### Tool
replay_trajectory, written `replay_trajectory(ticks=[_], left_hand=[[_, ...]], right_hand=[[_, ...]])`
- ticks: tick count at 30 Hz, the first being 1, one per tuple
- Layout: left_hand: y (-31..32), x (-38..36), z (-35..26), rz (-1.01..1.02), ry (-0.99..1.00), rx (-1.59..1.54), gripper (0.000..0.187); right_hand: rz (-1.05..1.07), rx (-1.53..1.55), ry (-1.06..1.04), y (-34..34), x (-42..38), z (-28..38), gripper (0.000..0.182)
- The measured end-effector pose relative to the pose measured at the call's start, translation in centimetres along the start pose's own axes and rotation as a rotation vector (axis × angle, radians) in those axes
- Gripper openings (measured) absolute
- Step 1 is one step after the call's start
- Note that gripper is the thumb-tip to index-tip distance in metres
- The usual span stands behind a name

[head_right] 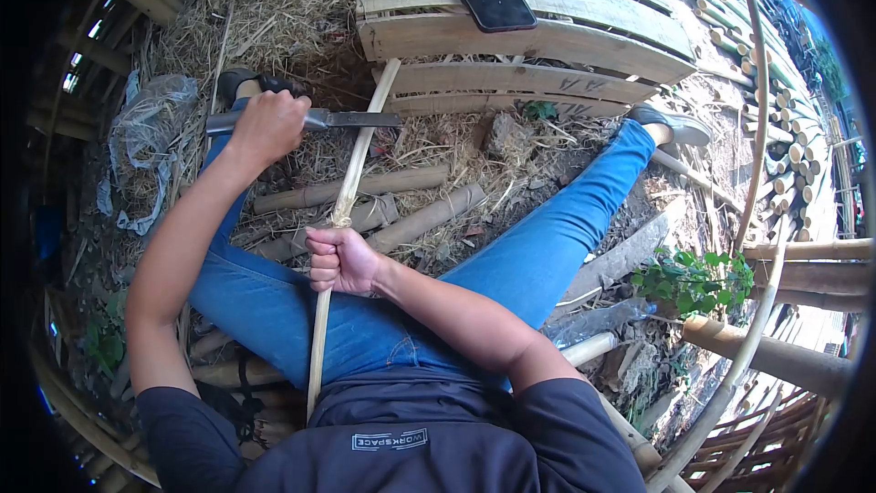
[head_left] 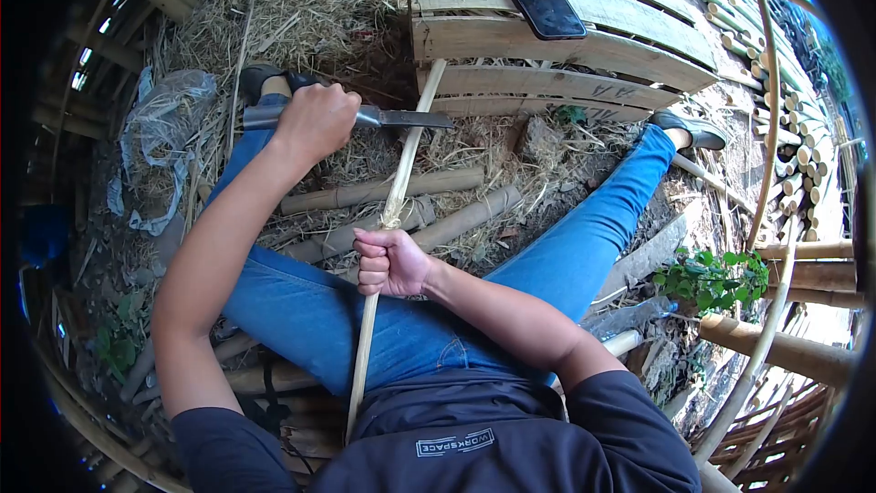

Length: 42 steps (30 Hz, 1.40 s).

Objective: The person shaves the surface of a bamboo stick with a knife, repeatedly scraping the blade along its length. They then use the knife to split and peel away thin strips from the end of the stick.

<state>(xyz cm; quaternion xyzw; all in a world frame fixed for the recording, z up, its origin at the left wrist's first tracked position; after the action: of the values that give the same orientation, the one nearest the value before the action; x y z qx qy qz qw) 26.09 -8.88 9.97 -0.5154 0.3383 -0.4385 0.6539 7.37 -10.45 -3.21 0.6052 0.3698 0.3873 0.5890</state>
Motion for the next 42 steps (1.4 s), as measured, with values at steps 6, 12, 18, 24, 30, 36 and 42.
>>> replay_trajectory(ticks=[6,12,18,24,30,36,42], left_hand=[[-1.2,-3.6,-2.8,0.126,0.094,-0.087,0.008],[0.9,-4.6,-2.6,0.162,0.078,-0.086,0.007],[1.1,-2.2,-1.7,0.091,0.105,0.011,0.008],[0.9,2.4,0.6,-0.024,0.1,0.18,0.013],[0.3,4.5,1.9,0.037,0.116,0.206,0.008],[-0.7,-0.1,0.5,0.036,0.127,0.064,0.002],[-1.5,-4.0,-0.5,0.172,0.181,-0.012,0.004]], right_hand=[[-0.043,0.008,0.006,0.2,-0.1,0.1,0.047],[-0.04,-0.025,0.004,0.1,0.0,0.2,0.047],[-0.056,-0.04,-0.008,0.0,0.1,0.2,0.047],[-0.048,-0.024,-0.01,0.1,0.0,0.2,0.047],[-0.019,-0.023,-0.003,0.3,0.0,0.3,0.046],[-0.015,-0.023,0.003,0.3,-0.1,0.4,0.047],[-0.01,-0.026,0.003,0.1,0.0,0.3,0.047]])
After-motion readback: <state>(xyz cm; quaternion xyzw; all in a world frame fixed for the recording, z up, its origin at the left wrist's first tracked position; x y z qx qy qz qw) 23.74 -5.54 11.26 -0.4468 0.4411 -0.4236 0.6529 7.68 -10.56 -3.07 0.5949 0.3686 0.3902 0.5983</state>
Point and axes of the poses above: each hand's wrist, its own x-axis towards the middle knuckle, its own y-axis out of the palm, z = x × y, the point moved 4 cm from there along x, towards the middle knuckle, and after that the axes turned 14 degrees about y, right-handed, at the moved point
